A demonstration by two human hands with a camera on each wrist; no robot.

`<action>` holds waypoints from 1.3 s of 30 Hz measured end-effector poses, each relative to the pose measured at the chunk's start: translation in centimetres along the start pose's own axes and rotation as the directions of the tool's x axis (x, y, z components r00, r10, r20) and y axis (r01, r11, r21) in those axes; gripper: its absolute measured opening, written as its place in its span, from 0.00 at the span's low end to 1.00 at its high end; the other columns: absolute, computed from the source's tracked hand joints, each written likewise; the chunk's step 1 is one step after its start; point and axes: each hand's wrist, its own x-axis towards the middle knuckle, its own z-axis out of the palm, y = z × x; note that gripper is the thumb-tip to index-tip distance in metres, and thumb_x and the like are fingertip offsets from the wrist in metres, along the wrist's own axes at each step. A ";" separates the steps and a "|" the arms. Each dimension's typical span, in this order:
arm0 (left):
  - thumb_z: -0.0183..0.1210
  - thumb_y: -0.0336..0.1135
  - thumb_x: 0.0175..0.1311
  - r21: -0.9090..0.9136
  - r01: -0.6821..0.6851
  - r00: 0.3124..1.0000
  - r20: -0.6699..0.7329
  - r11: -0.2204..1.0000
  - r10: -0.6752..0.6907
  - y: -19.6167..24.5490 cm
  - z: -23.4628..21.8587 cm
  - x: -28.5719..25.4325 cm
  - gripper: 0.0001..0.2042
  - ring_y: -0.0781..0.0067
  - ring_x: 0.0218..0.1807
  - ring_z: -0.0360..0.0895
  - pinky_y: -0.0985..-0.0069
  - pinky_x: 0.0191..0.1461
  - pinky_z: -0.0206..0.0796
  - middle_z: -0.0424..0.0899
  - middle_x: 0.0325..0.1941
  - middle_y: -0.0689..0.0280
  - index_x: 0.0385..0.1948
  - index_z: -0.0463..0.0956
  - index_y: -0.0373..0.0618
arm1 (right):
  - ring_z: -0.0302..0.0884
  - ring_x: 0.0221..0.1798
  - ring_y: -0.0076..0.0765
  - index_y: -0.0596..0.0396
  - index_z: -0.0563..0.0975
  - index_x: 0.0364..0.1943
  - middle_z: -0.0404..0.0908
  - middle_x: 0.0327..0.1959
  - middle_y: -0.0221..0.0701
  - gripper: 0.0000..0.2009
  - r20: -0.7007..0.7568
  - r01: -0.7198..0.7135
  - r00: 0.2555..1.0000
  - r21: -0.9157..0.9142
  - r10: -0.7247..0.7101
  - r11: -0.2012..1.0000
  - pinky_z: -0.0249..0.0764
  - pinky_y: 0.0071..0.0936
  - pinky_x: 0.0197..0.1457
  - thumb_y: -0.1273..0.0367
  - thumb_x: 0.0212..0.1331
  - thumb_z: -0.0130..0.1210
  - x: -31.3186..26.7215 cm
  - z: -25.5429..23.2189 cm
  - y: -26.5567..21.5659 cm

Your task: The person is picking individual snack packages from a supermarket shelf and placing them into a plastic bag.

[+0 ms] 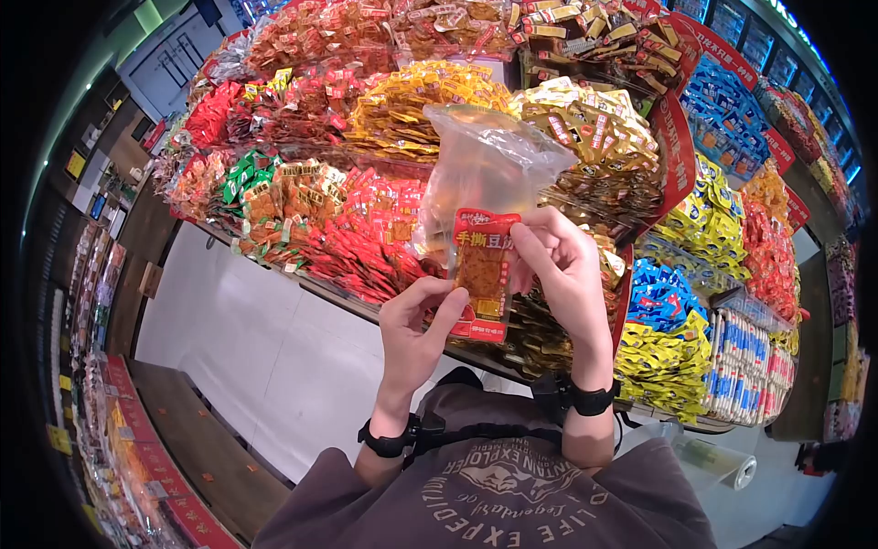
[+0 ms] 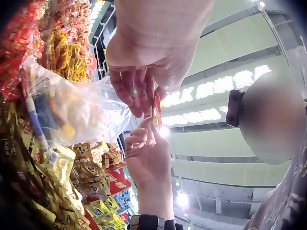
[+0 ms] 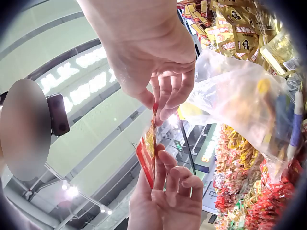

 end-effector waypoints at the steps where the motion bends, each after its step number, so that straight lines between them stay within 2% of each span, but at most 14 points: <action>1: 0.59 0.25 0.63 0.006 -0.010 1.000 -0.015 1.000 0.010 -0.2 -0.1 -0.1 0.04 0.82 0.34 0.79 0.84 0.39 0.70 0.81 0.31 0.67 0.35 0.76 0.32 | 0.70 0.19 0.13 0.58 0.75 0.40 0.78 0.22 0.24 0.07 0.003 -0.007 1.000 0.016 0.007 1.000 0.66 0.14 0.23 0.68 0.66 0.54 -0.1 0.2 0.1; 3: 0.59 0.25 0.63 0.010 -0.022 0.999 -0.034 1.000 0.022 -0.3 -0.3 -0.3 0.05 0.82 0.34 0.79 0.84 0.39 0.71 0.81 0.31 0.67 0.35 0.76 0.32 | 0.70 0.20 0.13 0.59 0.76 0.40 0.78 0.22 0.24 0.08 -0.001 -0.019 1.000 0.004 0.019 1.000 0.66 0.14 0.22 0.68 0.66 0.54 -0.1 0.5 0.2; 5: 0.59 0.25 0.63 0.014 0.023 0.999 -0.041 1.000 -0.022 -0.1 -0.7 -0.4 0.05 0.82 0.34 0.79 0.84 0.39 0.71 0.81 0.30 0.67 0.35 0.76 0.32 | 0.70 0.20 0.13 0.59 0.76 0.40 0.78 0.22 0.24 0.08 0.006 -0.020 1.000 -0.010 0.020 1.000 0.66 0.14 0.22 0.68 0.66 0.54 0.3 0.8 0.1; 11: 0.59 0.24 0.62 0.057 -0.028 0.993 -0.110 0.998 0.034 -0.3 -1.9 -0.7 0.04 0.82 0.33 0.79 0.84 0.39 0.70 0.81 0.30 0.68 0.35 0.77 0.32 | 0.71 0.20 0.13 0.59 0.77 0.41 0.79 0.23 0.26 0.08 0.046 -0.013 0.999 0.005 0.012 1.000 0.66 0.14 0.22 0.68 0.65 0.55 0.4 1.9 1.0; 18: 0.60 0.24 0.62 0.044 -0.025 0.993 -0.113 0.999 0.030 -0.2 -2.5 -1.0 0.04 0.82 0.33 0.79 0.84 0.39 0.70 0.80 0.30 0.69 0.34 0.77 0.33 | 0.70 0.20 0.12 0.58 0.77 0.43 0.80 0.23 0.26 0.08 0.071 -0.002 0.997 -0.018 0.003 1.000 0.66 0.13 0.22 0.69 0.65 0.55 0.6 2.4 1.2; 23: 0.59 0.24 0.62 0.012 0.031 0.991 -0.134 0.999 -0.029 -0.2 -2.7 -1.2 0.04 0.83 0.34 0.78 0.84 0.40 0.70 0.80 0.31 0.69 0.35 0.78 0.33 | 0.70 0.20 0.12 0.58 0.77 0.44 0.79 0.23 0.25 0.08 0.066 -0.014 0.998 -0.003 0.014 1.000 0.66 0.13 0.22 0.69 0.66 0.54 0.7 2.8 1.0; 26: 0.59 0.24 0.62 0.042 -0.006 0.987 -0.158 0.999 0.012 -0.3 -3.0 -1.2 0.04 0.83 0.34 0.78 0.84 0.40 0.69 0.80 0.31 0.69 0.35 0.78 0.33 | 0.70 0.20 0.12 0.58 0.76 0.44 0.79 0.24 0.25 0.09 0.094 -0.021 0.995 -0.033 0.024 0.999 0.65 0.13 0.22 0.68 0.67 0.53 0.8 3.0 1.0; 39: 0.59 0.24 0.63 0.010 0.023 0.984 -0.175 1.000 -0.021 -1.0 -2.7 -1.5 0.05 0.83 0.36 0.77 0.84 0.42 0.69 0.80 0.33 0.68 0.37 0.77 0.32 | 0.72 0.21 0.14 0.59 0.77 0.41 0.79 0.25 0.25 0.10 0.145 -0.077 0.986 -0.041 0.082 0.996 0.66 0.14 0.23 0.66 0.68 0.50 0.5 2.3 1.8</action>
